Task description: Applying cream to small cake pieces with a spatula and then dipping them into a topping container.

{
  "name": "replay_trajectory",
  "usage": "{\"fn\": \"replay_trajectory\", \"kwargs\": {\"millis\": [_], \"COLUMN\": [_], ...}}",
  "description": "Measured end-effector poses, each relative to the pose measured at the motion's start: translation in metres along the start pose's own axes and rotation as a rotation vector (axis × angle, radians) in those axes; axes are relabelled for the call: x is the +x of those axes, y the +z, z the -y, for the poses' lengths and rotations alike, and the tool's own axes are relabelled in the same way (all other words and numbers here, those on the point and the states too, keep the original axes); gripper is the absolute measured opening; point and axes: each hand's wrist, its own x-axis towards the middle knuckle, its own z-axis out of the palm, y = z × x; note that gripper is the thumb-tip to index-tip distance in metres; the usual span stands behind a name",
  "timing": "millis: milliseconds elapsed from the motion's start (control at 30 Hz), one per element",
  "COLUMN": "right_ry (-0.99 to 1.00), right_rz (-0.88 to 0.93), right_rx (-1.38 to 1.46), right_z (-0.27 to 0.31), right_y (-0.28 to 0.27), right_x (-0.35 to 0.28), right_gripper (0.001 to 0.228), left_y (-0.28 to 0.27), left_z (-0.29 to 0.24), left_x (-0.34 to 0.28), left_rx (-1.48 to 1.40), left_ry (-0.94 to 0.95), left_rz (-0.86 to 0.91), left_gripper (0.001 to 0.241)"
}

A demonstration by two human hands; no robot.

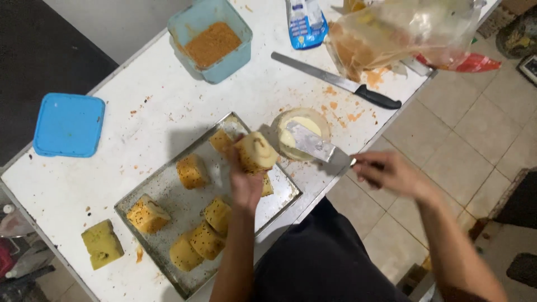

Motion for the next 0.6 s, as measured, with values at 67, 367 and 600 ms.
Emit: {"fn": "replay_trajectory", "kwargs": {"millis": [67, 367, 600], "right_ry": [-0.147, -0.429, -0.296], "right_rz": [-0.223, -0.771, -0.635], "right_rx": [-0.112, -0.509, -0.303], "right_z": [-0.006, -0.086, -0.016], "right_y": [0.032, 0.088, 0.060], "right_x": [-0.013, -0.059, -0.060], "right_gripper": [0.033, 0.042, 0.038], "left_y": [0.018, 0.055, 0.040], "left_z": [0.009, 0.043, 0.067], "left_x": [0.016, 0.036, 0.035], "left_rx": [-0.020, -0.118, 0.018], "left_ry": [-0.128, -0.350, -0.241], "left_rz": [-0.048, -0.003, 0.250], "left_gripper": [0.055, 0.074, 0.059]}}
